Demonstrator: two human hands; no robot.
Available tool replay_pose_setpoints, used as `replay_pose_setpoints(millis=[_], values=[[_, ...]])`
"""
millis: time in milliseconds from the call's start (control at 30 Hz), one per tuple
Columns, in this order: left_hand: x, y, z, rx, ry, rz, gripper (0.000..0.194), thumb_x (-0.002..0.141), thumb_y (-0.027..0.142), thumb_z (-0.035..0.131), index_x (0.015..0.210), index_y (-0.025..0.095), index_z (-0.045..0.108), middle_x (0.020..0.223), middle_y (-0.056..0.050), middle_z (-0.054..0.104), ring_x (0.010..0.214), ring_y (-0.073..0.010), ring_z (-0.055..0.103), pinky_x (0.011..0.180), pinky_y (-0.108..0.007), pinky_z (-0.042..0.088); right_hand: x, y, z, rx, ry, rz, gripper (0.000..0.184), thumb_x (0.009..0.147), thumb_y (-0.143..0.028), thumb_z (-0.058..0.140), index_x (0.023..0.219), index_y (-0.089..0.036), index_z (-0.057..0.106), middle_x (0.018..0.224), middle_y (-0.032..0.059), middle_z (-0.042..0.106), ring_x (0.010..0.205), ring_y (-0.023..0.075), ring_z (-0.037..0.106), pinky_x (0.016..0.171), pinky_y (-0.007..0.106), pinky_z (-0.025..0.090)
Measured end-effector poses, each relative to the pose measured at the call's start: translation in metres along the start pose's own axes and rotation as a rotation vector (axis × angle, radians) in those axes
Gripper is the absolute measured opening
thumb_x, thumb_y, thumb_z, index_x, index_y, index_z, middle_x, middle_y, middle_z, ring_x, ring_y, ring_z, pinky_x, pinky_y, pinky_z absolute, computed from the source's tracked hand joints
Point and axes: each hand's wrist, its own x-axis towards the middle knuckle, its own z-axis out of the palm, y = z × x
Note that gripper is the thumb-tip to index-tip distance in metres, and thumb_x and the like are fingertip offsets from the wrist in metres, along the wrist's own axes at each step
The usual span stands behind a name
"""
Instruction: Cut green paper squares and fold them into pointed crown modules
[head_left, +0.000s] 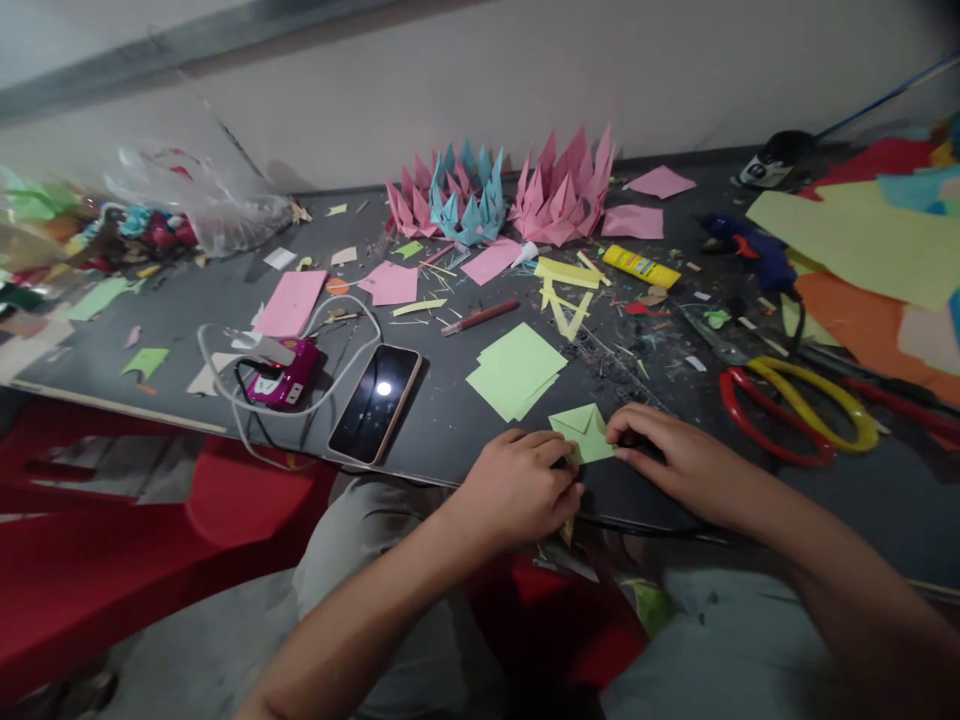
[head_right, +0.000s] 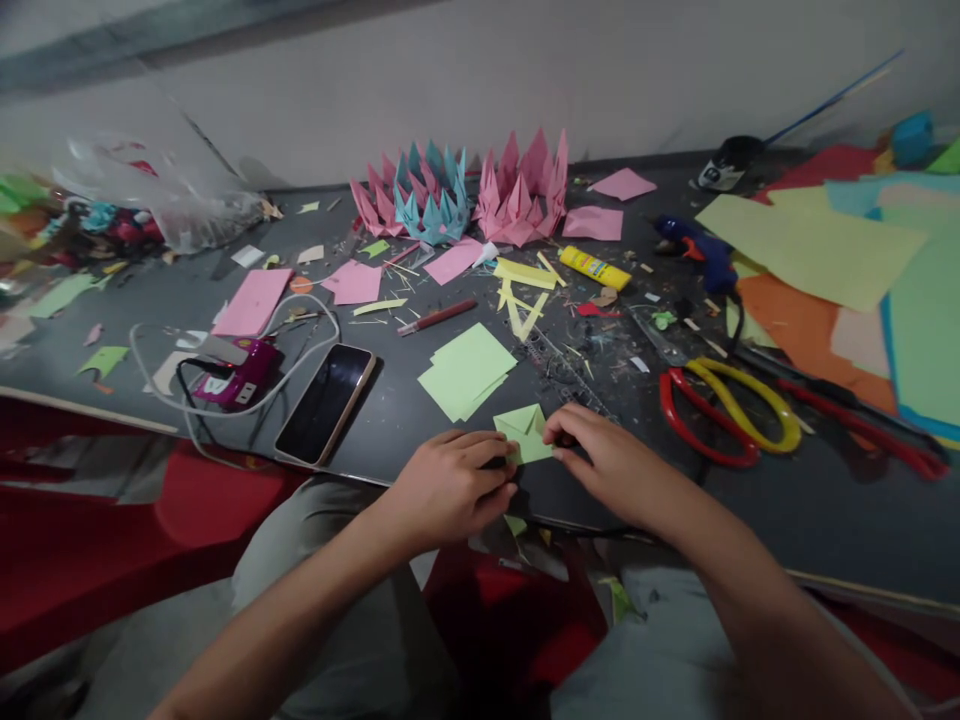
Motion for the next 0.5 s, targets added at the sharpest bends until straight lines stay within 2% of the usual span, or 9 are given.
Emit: replay_pose_setpoints(millis=[167, 300, 400, 500], values=[[-0.001, -0.006, -0.001, -0.062, 0.033, 0.021, 0.023, 0.086, 0.026, 0.046, 0.08, 0.016, 0.066, 0.104, -0.001, 0.067, 0.099, -0.0175, 0.06, 0.076, -0.03, 0.046, 0.0, -0.001, -0.001, -0.003, 0.018, 0.01, 0.008, 0.076, -0.016, 0.047, 0.08, -0.022, 0.052, 0.08, 0.0041, 0.058, 0.074, 0.0175, 0.057, 0.067, 0.031, 0.048], [0.002, -0.011, -0.001, -0.134, 0.063, 0.007, 0.023, 0.085, 0.027, 0.048, 0.075, 0.017, 0.065, 0.1, 0.0, 0.067, 0.095, -0.0165, 0.061, 0.078, -0.03, 0.045, -0.002, -0.003, 0.001, -0.02, 0.035, -0.001, 0.016, 0.078, -0.016, 0.047, 0.089, -0.021, 0.056, 0.088, 0.006, 0.06, 0.083, 0.0185, 0.059, 0.073, 0.033, 0.049], [0.005, -0.015, 0.002, -0.186, 0.072, -0.01, 0.018, 0.085, 0.025, 0.049, 0.08, 0.018, 0.064, 0.096, 0.0, 0.067, 0.091, -0.0146, 0.061, 0.076, -0.028, 0.044, -0.002, -0.005, 0.003, -0.041, 0.055, -0.013, 0.018, 0.08, -0.016, 0.046, 0.093, -0.02, 0.058, 0.093, 0.007, 0.061, 0.088, 0.0188, 0.059, 0.077, 0.033, 0.048], [0.009, -0.017, 0.006, -0.194, 0.104, -0.012, 0.013, 0.085, 0.023, 0.051, 0.084, 0.018, 0.064, 0.095, 0.0, 0.067, 0.088, -0.014, 0.06, 0.076, -0.027, 0.044, -0.002, -0.007, 0.005, -0.072, 0.07, -0.003, 0.016, 0.083, -0.018, 0.046, 0.091, -0.019, 0.059, 0.091, 0.0071, 0.062, 0.085, 0.0184, 0.06, 0.076, 0.033, 0.049]])
